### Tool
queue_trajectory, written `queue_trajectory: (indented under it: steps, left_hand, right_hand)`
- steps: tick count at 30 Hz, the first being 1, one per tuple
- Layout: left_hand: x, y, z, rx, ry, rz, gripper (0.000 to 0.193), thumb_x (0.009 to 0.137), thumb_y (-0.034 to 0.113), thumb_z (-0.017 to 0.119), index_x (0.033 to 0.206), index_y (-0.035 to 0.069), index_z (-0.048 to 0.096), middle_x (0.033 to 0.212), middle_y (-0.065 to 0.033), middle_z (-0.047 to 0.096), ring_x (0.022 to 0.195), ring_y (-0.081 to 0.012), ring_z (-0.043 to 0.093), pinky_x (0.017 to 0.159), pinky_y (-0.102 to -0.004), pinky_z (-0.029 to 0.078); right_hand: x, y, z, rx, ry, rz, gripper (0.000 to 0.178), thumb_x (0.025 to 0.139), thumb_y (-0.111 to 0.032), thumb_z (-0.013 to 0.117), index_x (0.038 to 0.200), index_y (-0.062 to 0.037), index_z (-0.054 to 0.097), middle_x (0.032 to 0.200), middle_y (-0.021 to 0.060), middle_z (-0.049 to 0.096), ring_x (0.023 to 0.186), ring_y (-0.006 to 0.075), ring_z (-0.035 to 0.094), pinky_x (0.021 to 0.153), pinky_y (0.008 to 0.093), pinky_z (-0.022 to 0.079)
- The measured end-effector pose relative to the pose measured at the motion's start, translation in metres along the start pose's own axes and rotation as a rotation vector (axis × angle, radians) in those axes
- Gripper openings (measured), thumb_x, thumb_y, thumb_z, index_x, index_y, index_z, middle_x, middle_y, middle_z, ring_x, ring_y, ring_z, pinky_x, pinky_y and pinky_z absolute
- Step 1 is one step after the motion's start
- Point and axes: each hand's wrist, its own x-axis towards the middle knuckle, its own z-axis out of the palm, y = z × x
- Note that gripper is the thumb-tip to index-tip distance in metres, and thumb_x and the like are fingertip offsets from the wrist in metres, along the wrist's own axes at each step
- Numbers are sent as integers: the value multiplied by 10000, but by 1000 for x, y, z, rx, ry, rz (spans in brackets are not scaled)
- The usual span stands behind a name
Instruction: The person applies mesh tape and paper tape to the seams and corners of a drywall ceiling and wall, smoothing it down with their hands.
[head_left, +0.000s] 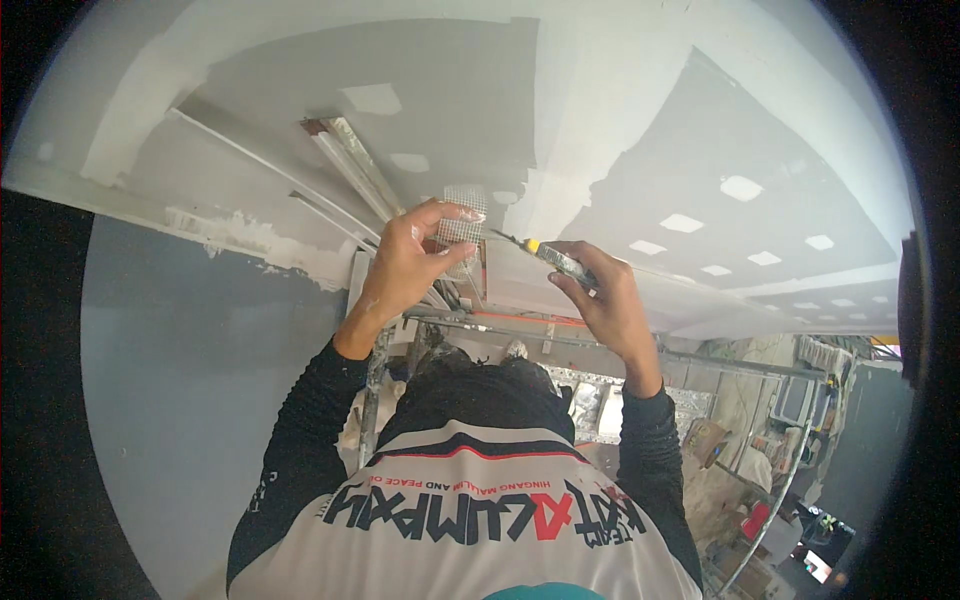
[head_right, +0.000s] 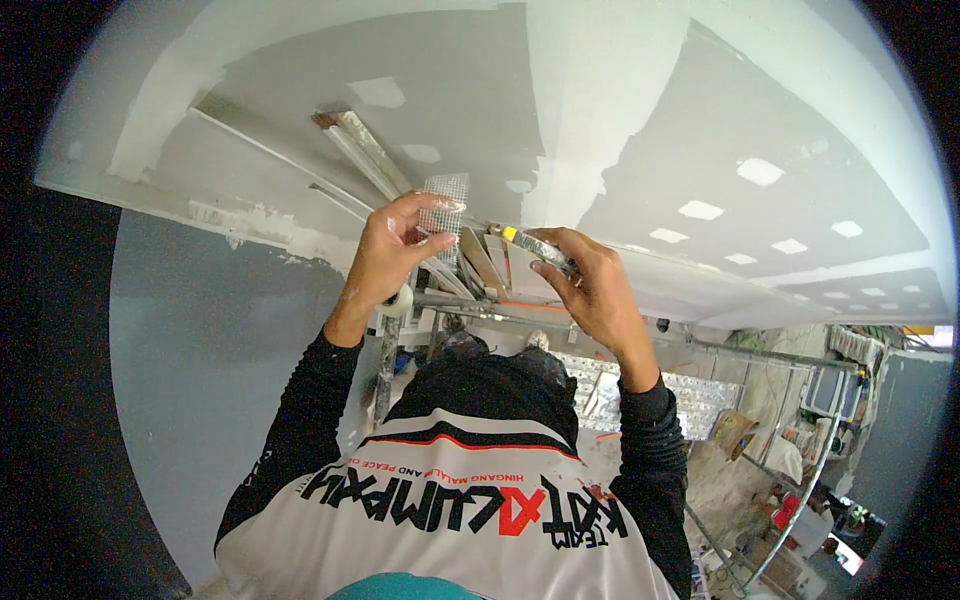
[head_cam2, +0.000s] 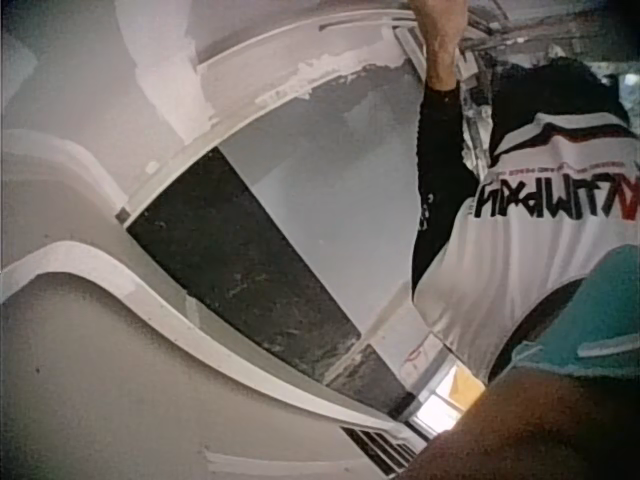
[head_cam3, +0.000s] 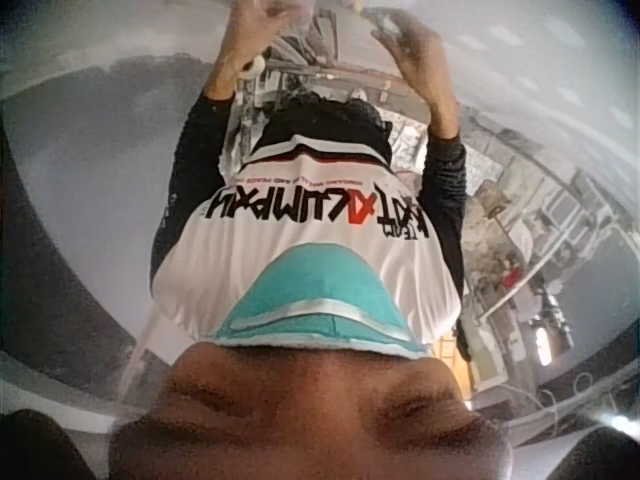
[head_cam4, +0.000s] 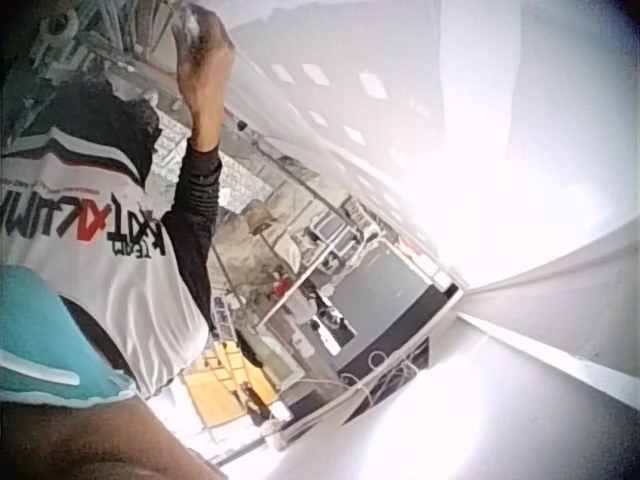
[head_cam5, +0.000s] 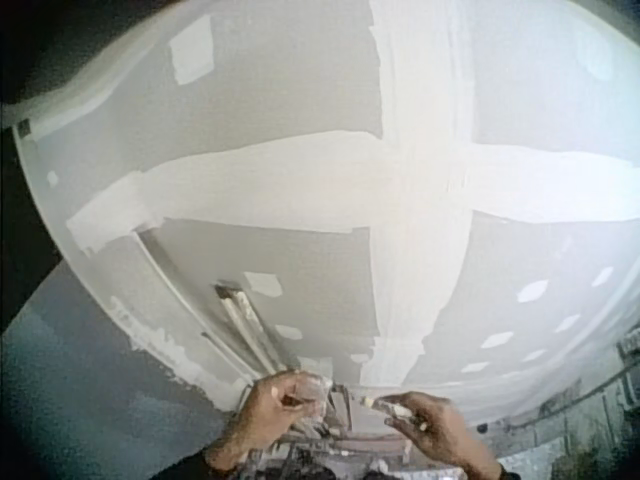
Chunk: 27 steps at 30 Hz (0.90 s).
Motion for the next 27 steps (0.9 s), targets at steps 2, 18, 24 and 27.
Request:
queue_trajectory:
  steps: [2,18,24,27]
  left_hand:
    - [0,0,0,23,-23,-6,406,881,-78,756,1263,27,666,1176,-54,715,991,-77,677,785,-210,579]
    - [-3,0,1,36,-35,-61,344,861,-49,781,1186,31,700,1173,-77,732,951,-126,721,783,-246,602]
    - [-6,-10,4,42,24,-43,377,865,-100,762,1216,10,678,1211,-78,730,981,-112,707,839,-246,592]
    - [-6,-10,3,12,37,-53,384,861,-103,767,1216,11,678,1210,-95,732,985,-111,708,839,-249,584]
  right_hand:
    - [0,-6,-4,-52,-33,-56,311,916,-87,747,1216,-27,690,1015,166,728,698,287,648,656,373,529]
    - [9,-16,3,-277,-45,-232,346,875,-55,755,1217,-71,709,958,142,704,760,334,662,702,427,537]
    - [8,-16,3,-389,-43,-211,328,864,-41,740,1190,-67,713,915,136,686,804,366,678,708,454,530]
    - [5,-4,-3,-479,-56,-249,296,889,-86,718,1183,-61,707,903,151,679,797,366,688,688,460,534]
